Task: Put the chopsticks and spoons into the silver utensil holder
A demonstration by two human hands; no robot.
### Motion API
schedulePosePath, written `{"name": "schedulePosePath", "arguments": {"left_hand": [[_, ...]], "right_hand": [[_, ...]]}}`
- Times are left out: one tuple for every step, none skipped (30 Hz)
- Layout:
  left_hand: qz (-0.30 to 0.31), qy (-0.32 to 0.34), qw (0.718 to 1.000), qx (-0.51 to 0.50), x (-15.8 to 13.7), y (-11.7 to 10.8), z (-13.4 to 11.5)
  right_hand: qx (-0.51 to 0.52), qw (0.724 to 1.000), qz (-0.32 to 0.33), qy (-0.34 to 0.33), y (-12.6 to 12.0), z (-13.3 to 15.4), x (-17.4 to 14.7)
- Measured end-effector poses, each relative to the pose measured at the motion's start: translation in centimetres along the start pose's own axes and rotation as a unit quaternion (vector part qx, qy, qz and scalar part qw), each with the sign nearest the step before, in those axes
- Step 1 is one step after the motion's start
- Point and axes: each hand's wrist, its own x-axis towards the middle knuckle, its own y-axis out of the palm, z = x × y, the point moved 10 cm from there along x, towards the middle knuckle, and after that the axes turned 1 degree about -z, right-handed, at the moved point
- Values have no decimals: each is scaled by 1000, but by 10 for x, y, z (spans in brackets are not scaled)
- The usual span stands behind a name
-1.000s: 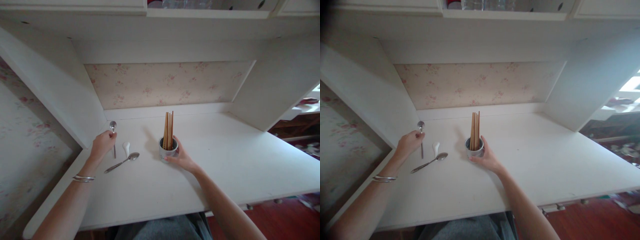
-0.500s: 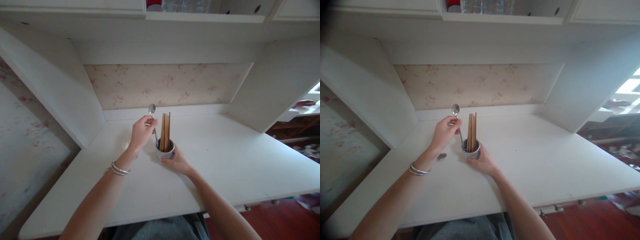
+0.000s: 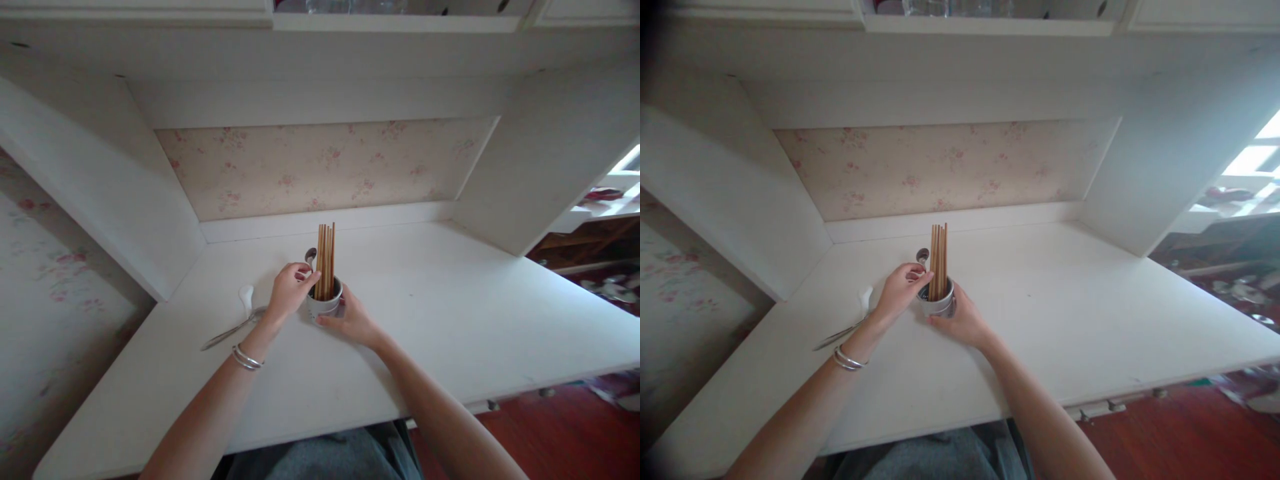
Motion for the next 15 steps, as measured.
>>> {"name": "schedulePosePath", "arguments": {"left_hand": [[12, -19, 999, -35, -4, 2, 4], [25, -37, 996, -73, -8, 5, 8], [41, -53, 991, -112, -14, 8, 11], [64, -64, 984, -152, -21, 12, 13], [95, -69, 975, -191, -28, 18, 13], [128, -68, 964, -224, -36, 25, 11], [156, -63, 953, -252, -42, 31, 8], [173, -57, 945, -272, -48, 36, 6], [179, -53, 940, -287, -52, 39, 5], [174, -51, 938, -296, -53, 42, 4], [162, -51, 939, -300, -54, 43, 4], [147, -51, 941, -302, -53, 44, 5], [134, -51, 942, -304, -53, 45, 5], [125, -50, 941, -309, -53, 46, 4], [120, -47, 940, -317, -53, 48, 3]], "right_hand": [[5, 1000, 0, 1, 0, 2, 0], [11, 1000, 3, 2, 1, 4, 0], [20, 1000, 10, 2, 2, 6, 0], [31, 999, 23, 1, 4, 9, -1], [43, 998, 40, 1, 6, 11, -1], [54, 997, 56, 3, 7, 12, -2], [62, 996, 65, 9, 6, 12, -4], [68, 996, 62, 19, 2, 11, -5], [71, 996, 46, 30, -4, 11, -6], [73, 997, 14, 36, -14, 12, -6], [70, 996, -36, 32, -26, 18, -7], [62, 993, -99, 18, -38, 27, -10], [47, 985, -164, -4, -49, 41, -13], [25, 974, -221, -30, -55, 58, -18], [-5, 966, -253, -51, -53, 76, -20]]}}
